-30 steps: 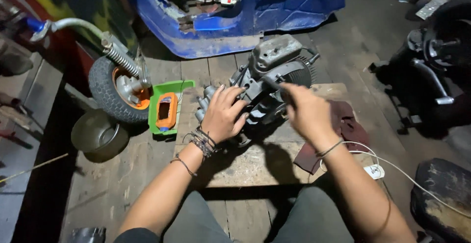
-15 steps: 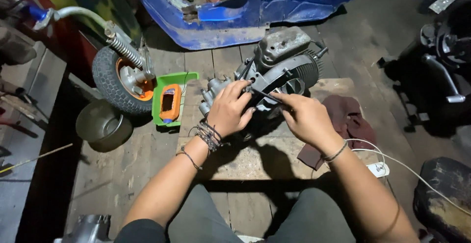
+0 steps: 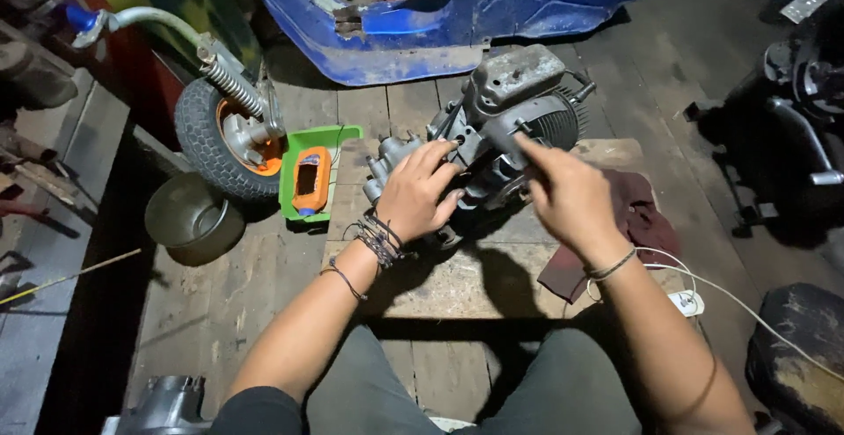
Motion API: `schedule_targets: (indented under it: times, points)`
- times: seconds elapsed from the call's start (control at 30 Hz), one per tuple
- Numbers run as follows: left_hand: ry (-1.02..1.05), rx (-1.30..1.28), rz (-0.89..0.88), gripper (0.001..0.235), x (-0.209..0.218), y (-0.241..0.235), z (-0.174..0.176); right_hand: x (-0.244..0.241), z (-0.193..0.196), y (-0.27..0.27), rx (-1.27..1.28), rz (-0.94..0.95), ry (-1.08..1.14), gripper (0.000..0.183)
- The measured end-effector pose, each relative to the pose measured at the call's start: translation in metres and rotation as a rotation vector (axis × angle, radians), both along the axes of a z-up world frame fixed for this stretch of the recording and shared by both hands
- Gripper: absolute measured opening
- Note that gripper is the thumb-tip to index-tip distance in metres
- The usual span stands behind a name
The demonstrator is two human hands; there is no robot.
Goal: Removing screws or manipulating small components on a motorcycle engine block using a tool.
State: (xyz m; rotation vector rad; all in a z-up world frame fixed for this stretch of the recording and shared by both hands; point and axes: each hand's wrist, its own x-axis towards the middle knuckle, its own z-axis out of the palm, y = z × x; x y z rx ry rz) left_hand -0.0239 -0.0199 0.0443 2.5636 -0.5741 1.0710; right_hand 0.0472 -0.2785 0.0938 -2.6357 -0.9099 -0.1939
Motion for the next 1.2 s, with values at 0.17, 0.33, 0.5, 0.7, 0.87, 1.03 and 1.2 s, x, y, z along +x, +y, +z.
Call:
schedule_targets:
  times: [0.17,0.33,0.5,0.7,0.87,1.03,1.2]
  points:
    - [-0.008,-0.017,-0.057,0.021,0.001,0.011,0.009,-0.019,0.007,0.012,-0.035,0.051,0.051,0.067]
    - [-0.056,0.020,-0.079,0.027,0.003,0.020,0.009,-0.028,0.023,0.011,0.034,0.112,0.217,0.052]
    - [-0.141,0.173,-0.007,0.018,0.007,0.030,0.004,-0.022,0.015,0.011,0.065,0.079,0.107,0.055]
    - [-0.166,0.170,0.003,0.012,0.011,0.033,0.005,-0.042,0.029,0.026,-0.038,0.252,0.275,0.050]
    - [-0.100,0.034,-0.004,0.012,0.009,0.031,0.002,-0.031,0.026,0.019,0.134,0.235,0.225,0.053]
    - [-0.035,-0.150,-0.020,0.020,0.013,0.029,-0.003,-0.039,0.025,0.033,0.119,0.279,0.355,0.055]
    - [0.116,-0.299,0.016,0.032,0.008,0.028,-0.002,-0.042,0.030,0.034,0.138,0.266,0.419,0.056]
